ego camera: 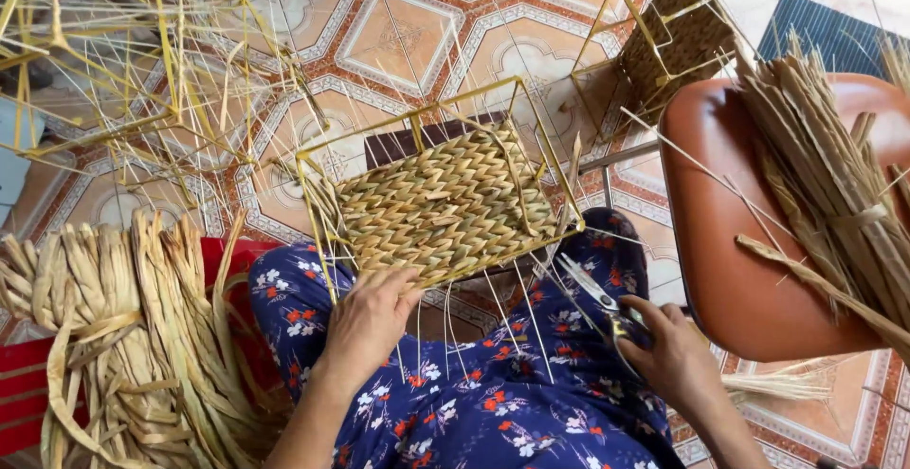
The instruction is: Weaving dried plant fibers into a rectangular metal frame to create a basket.
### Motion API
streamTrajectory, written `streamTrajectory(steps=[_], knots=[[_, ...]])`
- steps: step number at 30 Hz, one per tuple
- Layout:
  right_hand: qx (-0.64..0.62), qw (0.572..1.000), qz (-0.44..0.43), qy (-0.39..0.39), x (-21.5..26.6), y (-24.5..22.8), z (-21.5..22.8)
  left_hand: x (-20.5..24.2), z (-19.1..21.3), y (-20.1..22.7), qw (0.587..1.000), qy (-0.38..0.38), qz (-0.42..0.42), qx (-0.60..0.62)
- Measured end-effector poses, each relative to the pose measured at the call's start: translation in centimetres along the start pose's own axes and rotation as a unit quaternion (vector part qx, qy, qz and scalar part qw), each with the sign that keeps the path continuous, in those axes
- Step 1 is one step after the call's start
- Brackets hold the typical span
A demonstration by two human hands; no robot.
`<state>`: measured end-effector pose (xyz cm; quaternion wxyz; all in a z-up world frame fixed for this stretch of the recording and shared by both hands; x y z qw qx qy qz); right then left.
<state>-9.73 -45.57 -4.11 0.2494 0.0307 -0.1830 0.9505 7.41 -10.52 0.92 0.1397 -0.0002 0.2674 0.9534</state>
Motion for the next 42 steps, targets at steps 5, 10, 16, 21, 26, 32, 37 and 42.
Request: streamTrajectory(steps=[5, 10, 16, 21, 26, 32, 37, 42], knots=[[0.019, 0.999, -0.009, -0.028, -1.9, -2.1, -1.3, -3.5, 0.0, 6.4, 0.977, 0.089, -0.193, 0.021], [0.034, 0.999, 0.003, -0.019, -3.6, -2.5, -3.3, -8.6, -10.4, 9.1, 0.964, -0.048, -0.239, 0.108], [0.044, 0.998, -0.016, -0.037, -4.5, -2.4, -3.3, -11.6, -21.0, 11.1, 0.931, -0.117, -0.344, -0.037], [0.055, 0.997, 0.013, -0.051, -5.0, -2.7, -3.7, -11.1, -24.5, 9.7, 0.860, -0.235, -0.350, -0.288], [0.045, 0.998, 0.030, -0.041, -5.5, -2.3, -4.8, -11.8, -22.6, 10.6, 0.915, -0.193, -0.320, -0.156], [0.026, 0.997, 0.048, -0.046, -6.1, -2.1, -5.9, -12.0, -24.1, 9.3, 0.940, -0.248, -0.224, -0.065], [-0.027, 0.996, 0.068, -0.045, -5.5, -1.8, -5.6, -12.7, -25.0, 8.9, 0.941, -0.222, -0.247, -0.065], [-0.069, 0.997, 0.038, -0.020, -3.9, -2.1, -3.2, -13.9, -26.0, 6.0, 0.977, -0.175, -0.118, 0.039]])
Point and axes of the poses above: each hand's wrist, its own x-axis away from the middle knuckle, its own z-axis out of the back of the hand, y = z × x, the point moved 8 cm from there along -x, towards the middle knuckle, and after that the axes turned 15 degrees about y, right-handed, at the moved point
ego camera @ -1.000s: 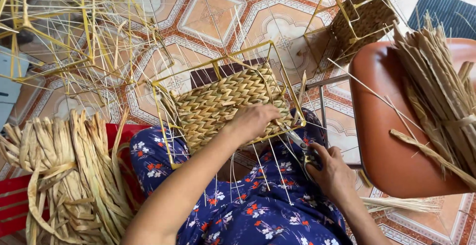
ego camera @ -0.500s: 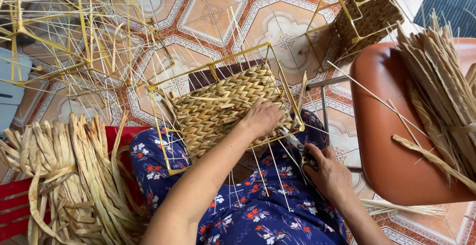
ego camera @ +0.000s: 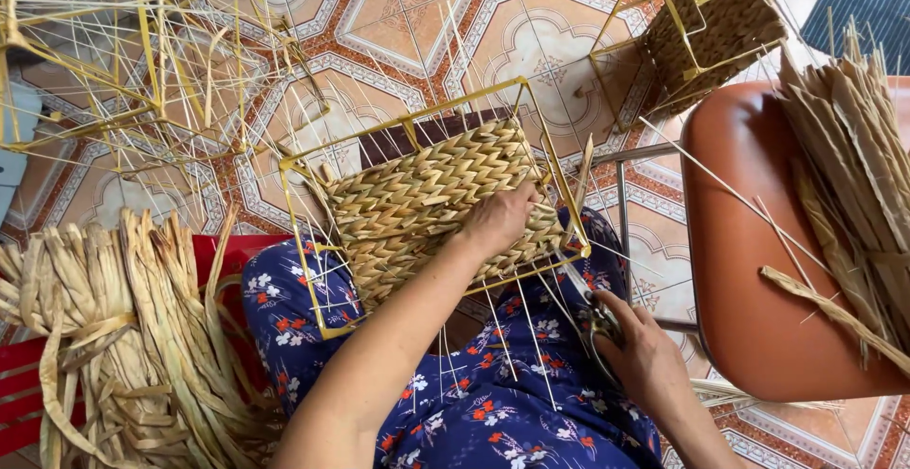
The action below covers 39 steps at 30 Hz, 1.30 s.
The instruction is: Weaving dried plant fibers into a rectangular metal frame to create a basket.
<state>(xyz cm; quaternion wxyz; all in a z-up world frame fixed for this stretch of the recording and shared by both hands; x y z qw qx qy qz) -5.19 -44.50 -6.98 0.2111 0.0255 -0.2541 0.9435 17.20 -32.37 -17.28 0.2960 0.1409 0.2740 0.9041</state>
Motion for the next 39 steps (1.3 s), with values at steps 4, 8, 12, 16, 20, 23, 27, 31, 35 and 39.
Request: streamTrajectory(steps=[4, 8, 12, 16, 20, 23, 27, 31, 35, 39], knots=[[0.033, 0.997, -0.056, -0.029, -0.1, 0.1, -0.3, 0.4, -0.7, -0.8, 0.990, -0.030, 0.091, 0.102], [0.081, 0.994, -0.052, -0.055, -0.2, 0.7, -1.5, -0.3, -2.3, 0.3, 0.993, -0.052, 0.034, 0.097], [0.065, 0.996, -0.035, -0.044, 0.0, 0.0, -1.1, -0.7, -4.6, -0.5, 0.993, -0.094, 0.044, 0.062], [0.051, 0.997, -0.051, -0.031, 0.2, 0.1, -0.1, -0.3, -4.8, 0.1, 0.986, -0.137, 0.056, 0.078], [0.070, 0.995, -0.062, -0.031, -0.5, 0.8, -1.5, -0.5, -3.8, 1.3, 0.993, -0.111, -0.016, 0.022], [0.051, 0.998, -0.042, -0.024, -0.5, 1.0, -2.0, -0.2, -4.1, 1.6, 0.993, -0.110, -0.031, -0.010], [0.094, 0.990, -0.073, -0.070, -0.5, -0.3, -0.2, -0.1, -2.3, 4.1, 0.986, -0.010, -0.149, -0.080], [0.155, 0.980, -0.090, -0.089, -0.2, -0.3, 0.4, -0.3, -3.7, 3.8, 0.976, -0.006, -0.188, -0.106], [0.139, 0.987, -0.072, -0.039, 0.1, -0.3, 0.2, -0.5, -4.8, 2.3, 0.987, -0.010, -0.151, -0.047], [0.143, 0.986, -0.074, -0.034, 0.1, -0.2, -0.4, -0.9, -4.9, 1.2, 0.996, -0.051, -0.075, 0.001]])
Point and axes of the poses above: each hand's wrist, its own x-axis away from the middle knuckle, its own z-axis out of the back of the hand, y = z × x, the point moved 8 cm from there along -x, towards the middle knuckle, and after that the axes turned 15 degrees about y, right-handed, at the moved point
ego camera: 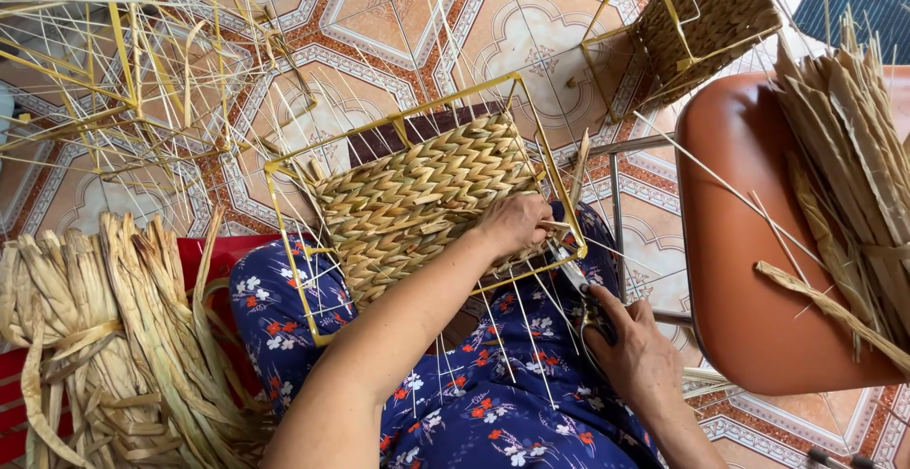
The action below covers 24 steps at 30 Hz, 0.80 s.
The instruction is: Weaving dried plant fibers into a rectangular metal frame to create a basket.
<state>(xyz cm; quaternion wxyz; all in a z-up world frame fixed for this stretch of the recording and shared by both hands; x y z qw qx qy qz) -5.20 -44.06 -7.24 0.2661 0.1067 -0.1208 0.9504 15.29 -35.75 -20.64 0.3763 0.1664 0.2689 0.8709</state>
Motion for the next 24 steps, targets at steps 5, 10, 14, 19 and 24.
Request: streamTrajectory(steps=[5, 10, 14, 19, 24], knots=[[-0.011, 1.000, -0.010, -0.010, 0.1, -0.1, -0.5, 0.0, -0.7, -0.6, 0.999, -0.018, 0.010, 0.040], [-0.038, 0.999, 0.030, 0.024, -0.3, -0.3, -0.7, 0.0, -0.6, -0.3, 0.997, -0.047, 0.039, 0.036], [-0.007, 0.999, 0.048, 0.003, -0.6, -0.2, -1.0, 0.0, 0.1, 0.6, 0.998, -0.039, 0.022, -0.045], [0.008, 0.998, 0.061, 0.006, -0.8, 0.0, -1.1, 0.1, 0.8, 2.0, 0.994, -0.037, -0.021, -0.104], [0.022, 0.997, 0.071, -0.003, -0.9, -0.7, -0.3, 0.1, 0.9, 2.1, 0.991, -0.016, -0.032, -0.127]])
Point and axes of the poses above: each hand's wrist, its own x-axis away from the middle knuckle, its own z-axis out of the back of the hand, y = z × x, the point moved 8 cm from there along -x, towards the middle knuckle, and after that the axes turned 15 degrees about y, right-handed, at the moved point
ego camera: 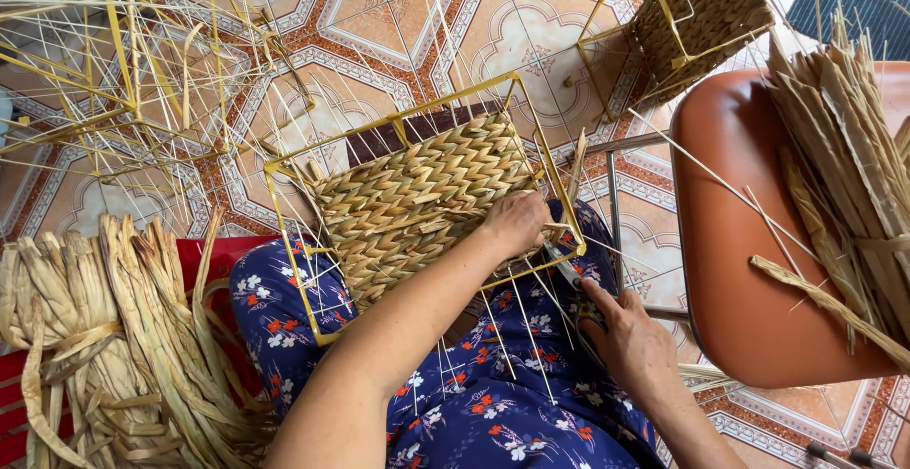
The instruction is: Weaving dried plant fibers into a rectangular metal frame to create a basket.
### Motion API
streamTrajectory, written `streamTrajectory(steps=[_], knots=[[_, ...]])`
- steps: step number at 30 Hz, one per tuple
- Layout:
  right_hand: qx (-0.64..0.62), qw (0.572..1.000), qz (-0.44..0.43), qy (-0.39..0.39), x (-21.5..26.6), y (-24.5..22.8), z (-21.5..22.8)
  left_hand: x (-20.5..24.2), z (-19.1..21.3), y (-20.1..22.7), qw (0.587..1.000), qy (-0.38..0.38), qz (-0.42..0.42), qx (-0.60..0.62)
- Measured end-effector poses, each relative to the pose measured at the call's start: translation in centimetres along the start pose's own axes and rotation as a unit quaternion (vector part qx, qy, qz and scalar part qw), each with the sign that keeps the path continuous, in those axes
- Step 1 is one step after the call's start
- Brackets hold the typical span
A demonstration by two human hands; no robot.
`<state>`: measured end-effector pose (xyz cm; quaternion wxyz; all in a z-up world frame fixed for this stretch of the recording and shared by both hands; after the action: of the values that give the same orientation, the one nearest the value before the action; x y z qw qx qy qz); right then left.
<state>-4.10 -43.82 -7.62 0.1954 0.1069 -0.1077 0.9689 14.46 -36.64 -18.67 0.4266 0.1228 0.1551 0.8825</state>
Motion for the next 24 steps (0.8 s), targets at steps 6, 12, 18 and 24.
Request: streamTrajectory(steps=[6, 12, 18, 24], knots=[[-0.001, 1.000, -0.007, -0.010, -0.5, -1.0, 0.4, -0.3, -3.9, -2.1, 0.992, -0.053, 0.059, 0.100], [-0.051, 0.998, -0.030, 0.006, -0.5, -1.9, 0.2, 0.1, -2.7, -2.4, 0.977, -0.058, 0.115, 0.168], [-0.060, 0.997, -0.050, 0.005, -0.5, -2.8, -0.6, -0.1, -2.4, -2.3, 0.986, -0.037, 0.072, 0.147], [-0.095, 0.994, -0.052, -0.009, -0.2, -0.5, 1.1, 1.5, 0.1, -5.3, 0.958, -0.098, 0.168, 0.209]])
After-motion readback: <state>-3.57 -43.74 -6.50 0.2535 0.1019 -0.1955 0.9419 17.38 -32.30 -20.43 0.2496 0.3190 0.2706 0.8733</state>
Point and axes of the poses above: each hand's wrist, its own x-axis away from the middle knuckle, its own z-axis out of the back of the hand, y = z × x, the point moved 8 cm from there along -x, towards the middle knuckle, and after that the axes turned 15 degrees about y, right-handed, at the moved point
